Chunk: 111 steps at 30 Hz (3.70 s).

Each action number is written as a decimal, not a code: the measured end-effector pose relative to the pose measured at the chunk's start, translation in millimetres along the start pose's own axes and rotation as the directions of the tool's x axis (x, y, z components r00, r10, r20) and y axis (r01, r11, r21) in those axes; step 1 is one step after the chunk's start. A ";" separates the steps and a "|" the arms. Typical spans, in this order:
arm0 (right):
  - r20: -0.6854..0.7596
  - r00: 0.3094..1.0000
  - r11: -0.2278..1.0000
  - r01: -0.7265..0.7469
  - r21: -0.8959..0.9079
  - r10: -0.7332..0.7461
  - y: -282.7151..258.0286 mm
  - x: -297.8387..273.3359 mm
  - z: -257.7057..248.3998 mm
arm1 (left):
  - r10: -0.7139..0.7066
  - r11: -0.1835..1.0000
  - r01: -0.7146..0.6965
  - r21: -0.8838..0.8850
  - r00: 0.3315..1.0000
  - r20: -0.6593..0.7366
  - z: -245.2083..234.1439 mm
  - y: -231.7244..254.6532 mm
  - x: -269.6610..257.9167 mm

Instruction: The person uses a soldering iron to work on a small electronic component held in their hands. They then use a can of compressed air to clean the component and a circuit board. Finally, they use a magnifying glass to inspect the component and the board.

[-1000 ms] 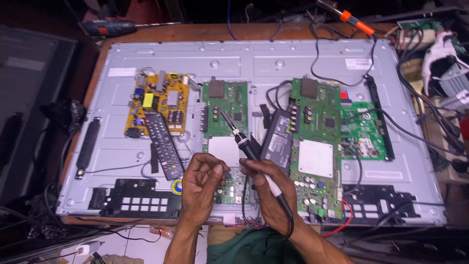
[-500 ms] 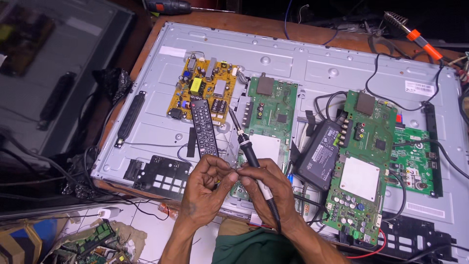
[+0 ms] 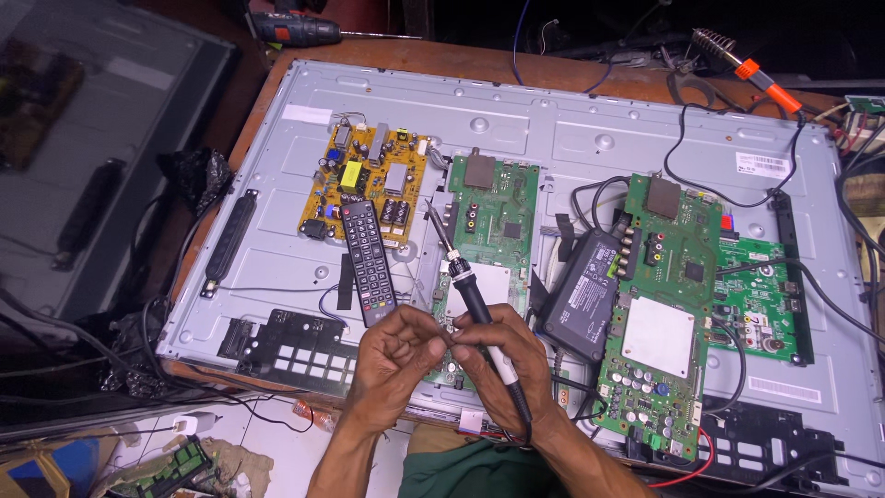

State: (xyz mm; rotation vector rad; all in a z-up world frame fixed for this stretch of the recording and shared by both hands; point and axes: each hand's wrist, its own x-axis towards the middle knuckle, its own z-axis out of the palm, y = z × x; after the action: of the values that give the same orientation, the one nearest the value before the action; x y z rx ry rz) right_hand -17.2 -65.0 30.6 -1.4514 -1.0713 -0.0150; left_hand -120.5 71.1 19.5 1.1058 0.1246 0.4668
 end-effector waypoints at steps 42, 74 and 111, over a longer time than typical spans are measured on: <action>-0.493 0.863 0.993 -0.074 0.093 0.110 12.1 -92.3 -130.5 | -0.257 0.962 0.242 -0.125 0.959 -0.120 96.5 -83.2 76.2; -0.445 0.895 0.980 -0.117 -0.160 0.035 17.8 -96.4 -135.2 | -0.119 0.977 0.138 0.166 0.986 -0.118 92.6 -90.3 78.9; -0.408 0.913 0.971 -0.084 -0.225 -0.016 5.9 -85.7 -137.9 | -0.145 0.981 0.156 0.111 0.984 -0.105 96.4 -89.2 78.8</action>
State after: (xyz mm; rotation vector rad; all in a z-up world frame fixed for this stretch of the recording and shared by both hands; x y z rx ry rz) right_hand 16.4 -222.3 7.6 -1.5931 -0.7149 -0.4192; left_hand 8.3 -8.1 -5.2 1.1811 0.3225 0.3803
